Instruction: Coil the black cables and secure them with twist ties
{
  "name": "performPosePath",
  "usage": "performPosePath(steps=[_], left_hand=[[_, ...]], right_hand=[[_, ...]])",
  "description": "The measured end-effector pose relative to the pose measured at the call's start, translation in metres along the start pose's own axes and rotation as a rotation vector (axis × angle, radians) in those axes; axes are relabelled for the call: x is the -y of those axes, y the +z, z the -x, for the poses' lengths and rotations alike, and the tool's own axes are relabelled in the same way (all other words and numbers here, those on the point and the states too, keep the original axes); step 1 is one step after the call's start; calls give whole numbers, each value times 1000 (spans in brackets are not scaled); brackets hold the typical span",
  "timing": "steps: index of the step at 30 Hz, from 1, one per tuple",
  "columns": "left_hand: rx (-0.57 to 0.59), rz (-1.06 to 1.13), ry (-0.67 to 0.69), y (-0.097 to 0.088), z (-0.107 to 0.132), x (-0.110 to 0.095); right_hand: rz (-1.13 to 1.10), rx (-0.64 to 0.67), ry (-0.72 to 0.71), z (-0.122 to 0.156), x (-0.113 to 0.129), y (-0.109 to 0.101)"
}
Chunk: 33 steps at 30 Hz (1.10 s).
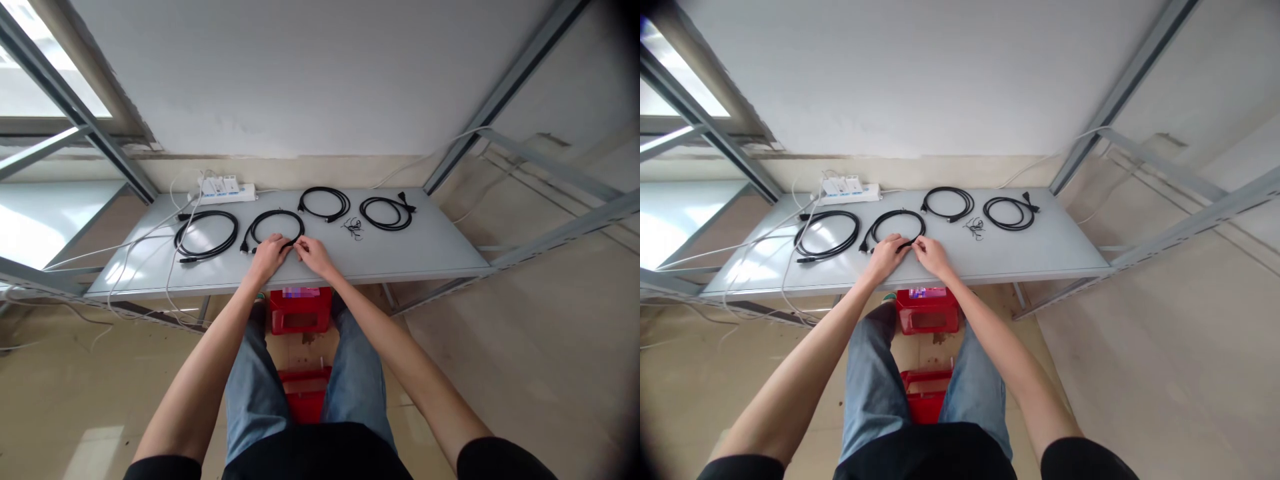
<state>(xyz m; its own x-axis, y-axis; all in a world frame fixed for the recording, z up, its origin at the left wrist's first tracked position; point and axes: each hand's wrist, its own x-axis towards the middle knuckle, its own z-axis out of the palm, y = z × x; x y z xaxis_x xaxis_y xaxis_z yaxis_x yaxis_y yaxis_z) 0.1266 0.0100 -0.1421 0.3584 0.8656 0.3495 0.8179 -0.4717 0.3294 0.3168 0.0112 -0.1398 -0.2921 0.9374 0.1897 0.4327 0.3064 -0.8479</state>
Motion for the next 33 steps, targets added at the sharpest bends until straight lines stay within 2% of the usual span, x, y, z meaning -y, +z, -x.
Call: performPosePath(steps=[16,23,29,33], left_hand=[[-19,3,1,-2,0,-1],[-32,-8,-26,1,0,1],[-40,-45,-12,-5,4,-5],[56,-186,-117,-7,6,-10]], right_hand=[[-45,-116,-27,1,-1,2],[-3,-270,23,4,1,-1],[140,-404,63,1,0,-3],[201,-513,187,-1,-1,-5]])
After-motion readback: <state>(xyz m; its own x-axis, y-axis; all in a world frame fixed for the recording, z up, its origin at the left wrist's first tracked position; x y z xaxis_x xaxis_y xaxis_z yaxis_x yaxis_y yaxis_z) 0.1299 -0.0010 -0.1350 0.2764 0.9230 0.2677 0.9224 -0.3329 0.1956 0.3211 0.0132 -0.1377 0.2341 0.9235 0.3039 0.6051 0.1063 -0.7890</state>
